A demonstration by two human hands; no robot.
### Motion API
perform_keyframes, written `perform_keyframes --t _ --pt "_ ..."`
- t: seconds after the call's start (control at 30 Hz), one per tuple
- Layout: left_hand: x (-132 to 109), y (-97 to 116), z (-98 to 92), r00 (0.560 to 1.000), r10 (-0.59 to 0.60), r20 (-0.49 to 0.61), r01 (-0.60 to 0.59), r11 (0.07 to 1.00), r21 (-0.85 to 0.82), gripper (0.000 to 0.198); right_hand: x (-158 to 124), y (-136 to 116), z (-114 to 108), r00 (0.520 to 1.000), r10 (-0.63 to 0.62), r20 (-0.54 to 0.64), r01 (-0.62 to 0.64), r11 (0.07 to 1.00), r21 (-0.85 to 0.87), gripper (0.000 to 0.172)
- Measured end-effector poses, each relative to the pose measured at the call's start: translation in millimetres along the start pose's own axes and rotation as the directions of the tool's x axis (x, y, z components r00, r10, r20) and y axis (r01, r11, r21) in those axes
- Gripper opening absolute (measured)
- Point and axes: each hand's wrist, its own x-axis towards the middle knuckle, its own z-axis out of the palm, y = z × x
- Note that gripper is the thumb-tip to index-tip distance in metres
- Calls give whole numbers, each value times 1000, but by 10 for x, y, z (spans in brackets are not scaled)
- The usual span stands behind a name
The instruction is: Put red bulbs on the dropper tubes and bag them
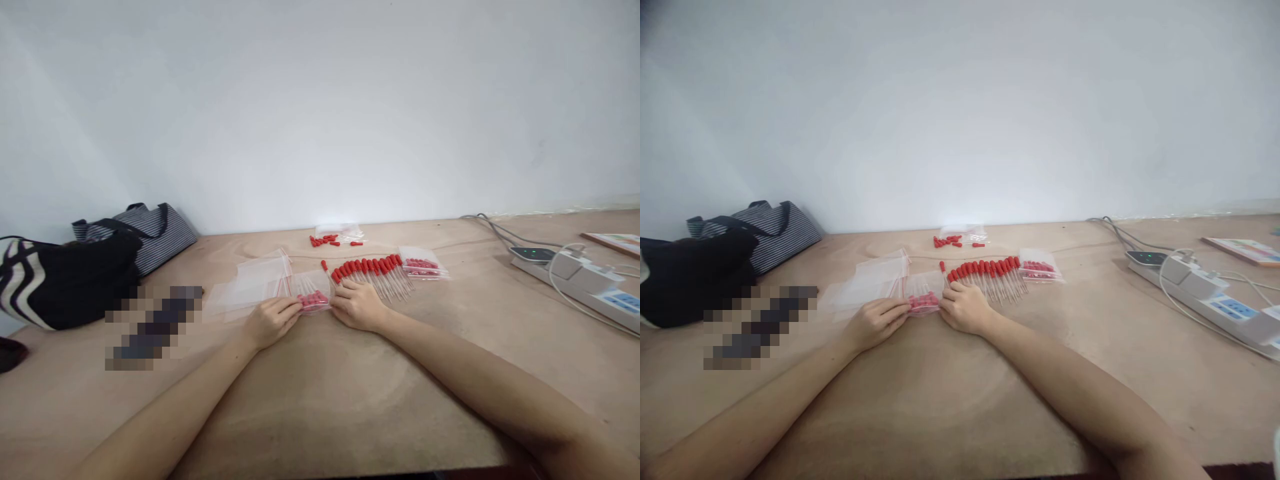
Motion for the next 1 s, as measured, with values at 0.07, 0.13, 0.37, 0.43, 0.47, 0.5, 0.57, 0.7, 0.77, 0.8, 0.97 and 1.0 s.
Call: perform_keyframes --t 0.07,0.13,0.37,0.43,0.47,0.5,0.57,0.7,0.77,0.8,0.97,1.0 --pt "-8 -7 18 1000 4 11 -5 1000 21 22 36 -50 -5 999 49 17 -50 998 33 25" --pt "-15 -7 22 999 18 31 -19 999 28 25 89 -119 7 996 84 33 -86 995 50 26" --pt "-2 11 7 999 40 -15 -40 999 -5 26 271 -282 106 990 123 67 -127 990 68 28" --pt "1 12 8 999 36 -9 -36 999 -25 26 290 -265 109 991 107 81 -113 991 71 24" --pt "0 12 9 999 32 -11 -32 999 -31 26 295 -250 107 991 96 89 -103 992 77 23" --pt "-1 12 11 999 29 -17 -30 999 -38 26 298 -235 104 991 88 98 -96 992 83 23" --pt "-3 12 16 999 26 -28 -28 998 -48 25 303 -211 100 989 94 111 -105 990 93 26" --pt "0 16 24 998 49 -45 -51 997 -50 25 322 -218 113 986 111 127 -120 991 67 23" --pt "5 16 30 993 72 -89 -76 997 -33 25 330 -231 128 986 103 129 -110 993 43 19" --pt "6 15 33 991 80 -107 -83 996 -23 26 331 -233 135 987 102 127 -107 994 36 19" --pt "10 6 34 992 69 -104 -70 998 -1 29 258 -165 113 990 114 81 -120 990 77 23" --pt "10 4 30 993 68 -101 -69 998 1 29 222 -135 91 992 109 63 -115 989 98 25"
